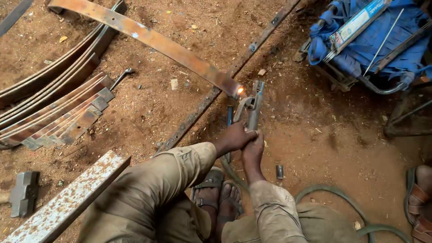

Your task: Welding and shaping metal leaf springs for a vehicle suspension.

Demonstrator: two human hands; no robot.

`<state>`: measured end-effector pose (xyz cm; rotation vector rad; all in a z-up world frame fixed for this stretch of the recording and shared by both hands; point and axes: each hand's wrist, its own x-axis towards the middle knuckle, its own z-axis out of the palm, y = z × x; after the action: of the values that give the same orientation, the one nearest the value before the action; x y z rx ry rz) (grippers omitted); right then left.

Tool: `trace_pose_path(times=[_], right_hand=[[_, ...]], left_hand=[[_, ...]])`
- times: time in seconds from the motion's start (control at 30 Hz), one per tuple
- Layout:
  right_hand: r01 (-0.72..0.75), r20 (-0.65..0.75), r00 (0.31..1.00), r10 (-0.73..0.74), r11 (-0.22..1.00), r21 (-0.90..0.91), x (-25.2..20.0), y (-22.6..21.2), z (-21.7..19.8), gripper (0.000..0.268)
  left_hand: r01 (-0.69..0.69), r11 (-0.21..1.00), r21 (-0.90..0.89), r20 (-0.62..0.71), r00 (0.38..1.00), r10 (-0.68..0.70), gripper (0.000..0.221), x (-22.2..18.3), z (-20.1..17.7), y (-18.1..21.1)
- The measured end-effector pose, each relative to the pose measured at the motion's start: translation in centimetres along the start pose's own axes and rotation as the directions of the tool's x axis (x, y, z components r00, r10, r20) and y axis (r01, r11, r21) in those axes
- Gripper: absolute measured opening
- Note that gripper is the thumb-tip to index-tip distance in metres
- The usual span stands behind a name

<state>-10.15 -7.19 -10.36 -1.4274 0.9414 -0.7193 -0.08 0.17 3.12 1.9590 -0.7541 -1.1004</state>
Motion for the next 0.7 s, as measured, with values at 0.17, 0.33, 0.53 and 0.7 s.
trace_pose_path(times=[0.17,0.33,0.53,0.7], right_hand=[[-0.242,0.069,0.967,0.246,0.968,-0.065,-2.4,-7.4,0.3,0.021],[0.052,0.253,0.967,0.046,0.929,-0.367,-1.5,-13.0,-2.1,0.047],[-0.146,0.213,0.954,0.209,0.949,-0.278,8.5,-24.7,-4.3,0.027],[-0.305,-0.091,0.95,0.3,0.951,-0.054,22.6,-17.1,-7.5,0.014]], left_hand=[[-0.009,0.951,-0.309,0.026,1.0,0.018,0.049,1.7,0.6,-2.0],[-0.089,0.917,-0.389,-0.062,0.996,0.071,0.036,1.9,0.4,-3.1],[-0.036,0.797,-0.603,-0.083,0.996,-0.018,0.036,-4.4,-2.7,3.1],[0.332,0.778,-0.534,0.134,0.941,-0.31,0.048,-11.0,-4.7,6.8]])
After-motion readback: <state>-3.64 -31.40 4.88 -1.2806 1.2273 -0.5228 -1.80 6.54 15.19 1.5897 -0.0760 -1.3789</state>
